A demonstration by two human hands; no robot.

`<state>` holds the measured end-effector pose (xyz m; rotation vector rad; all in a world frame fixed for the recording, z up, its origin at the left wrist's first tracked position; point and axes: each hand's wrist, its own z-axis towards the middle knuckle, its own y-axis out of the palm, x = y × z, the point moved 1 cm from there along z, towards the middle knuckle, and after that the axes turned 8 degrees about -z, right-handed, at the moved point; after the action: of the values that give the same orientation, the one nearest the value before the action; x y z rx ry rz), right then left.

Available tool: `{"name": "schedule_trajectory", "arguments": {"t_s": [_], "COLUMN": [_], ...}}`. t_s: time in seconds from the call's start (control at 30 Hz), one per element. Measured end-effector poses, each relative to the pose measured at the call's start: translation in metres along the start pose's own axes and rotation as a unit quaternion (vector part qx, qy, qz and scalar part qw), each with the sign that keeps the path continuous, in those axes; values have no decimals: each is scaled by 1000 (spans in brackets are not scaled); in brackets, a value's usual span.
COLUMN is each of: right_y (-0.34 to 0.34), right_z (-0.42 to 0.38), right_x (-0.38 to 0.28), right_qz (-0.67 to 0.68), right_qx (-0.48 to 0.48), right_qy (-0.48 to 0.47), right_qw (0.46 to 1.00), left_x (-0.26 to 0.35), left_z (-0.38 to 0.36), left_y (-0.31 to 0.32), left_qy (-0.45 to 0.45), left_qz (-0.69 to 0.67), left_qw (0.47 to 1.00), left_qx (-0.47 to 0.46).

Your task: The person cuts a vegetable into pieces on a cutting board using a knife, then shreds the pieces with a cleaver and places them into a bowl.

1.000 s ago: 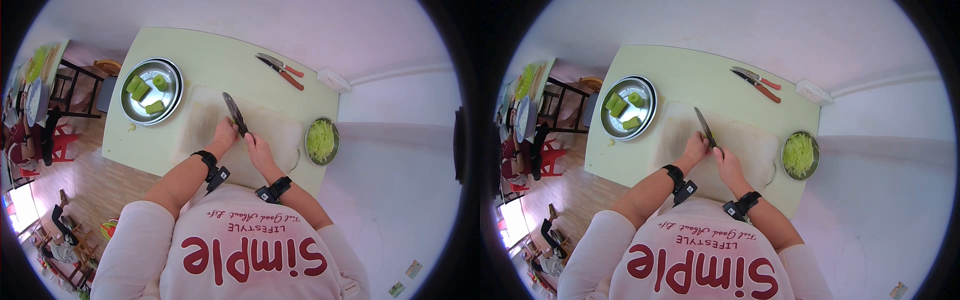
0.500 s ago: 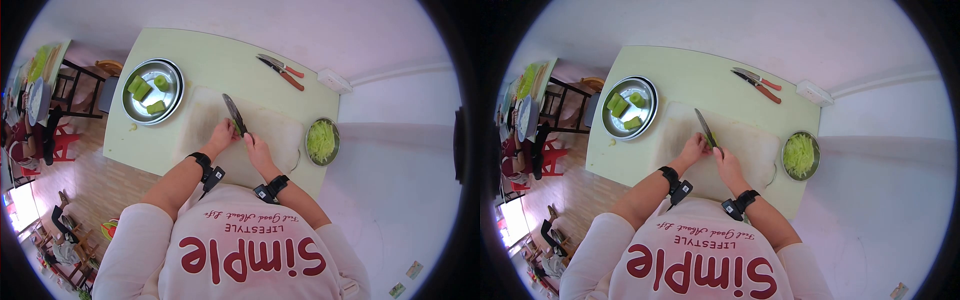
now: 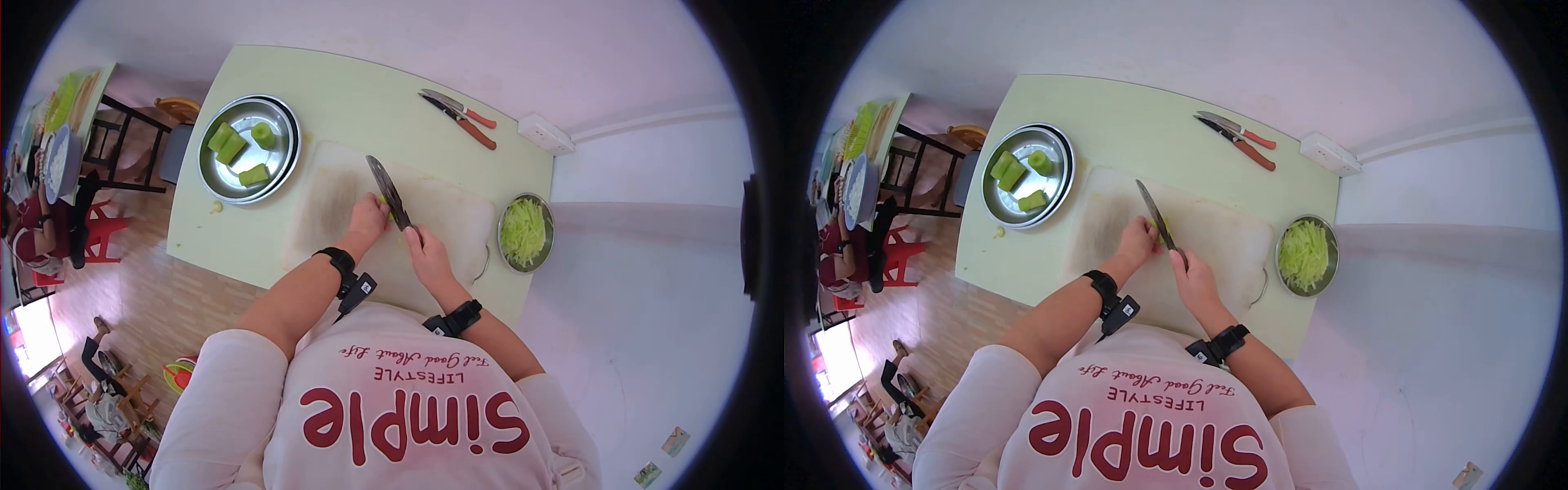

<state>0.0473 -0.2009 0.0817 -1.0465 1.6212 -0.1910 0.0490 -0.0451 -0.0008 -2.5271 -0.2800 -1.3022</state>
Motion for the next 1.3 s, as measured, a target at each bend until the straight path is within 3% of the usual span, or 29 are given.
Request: {"name": "schedule_trajectory", "arguments": {"t_s": [0.73, 1.23, 1.3], "right_y": [2, 15, 22], "right_z": [5, 21, 27], "right_x": [-3, 6, 16], "right_qz": [-19, -26, 8], "right_qx": [-14, 25, 3], "right_qy": [8, -42, 3], "right_qw": [1000, 998, 1000], "left_x": [3, 6, 7], "left_z": [-3, -6, -7], "left_y": [-2, -4, -5], "left_qy": [5, 9, 17], "left_qz": [1, -14, -4], "left_qw": [1000, 1000, 1000], "left_qx": [6, 7, 9]}}
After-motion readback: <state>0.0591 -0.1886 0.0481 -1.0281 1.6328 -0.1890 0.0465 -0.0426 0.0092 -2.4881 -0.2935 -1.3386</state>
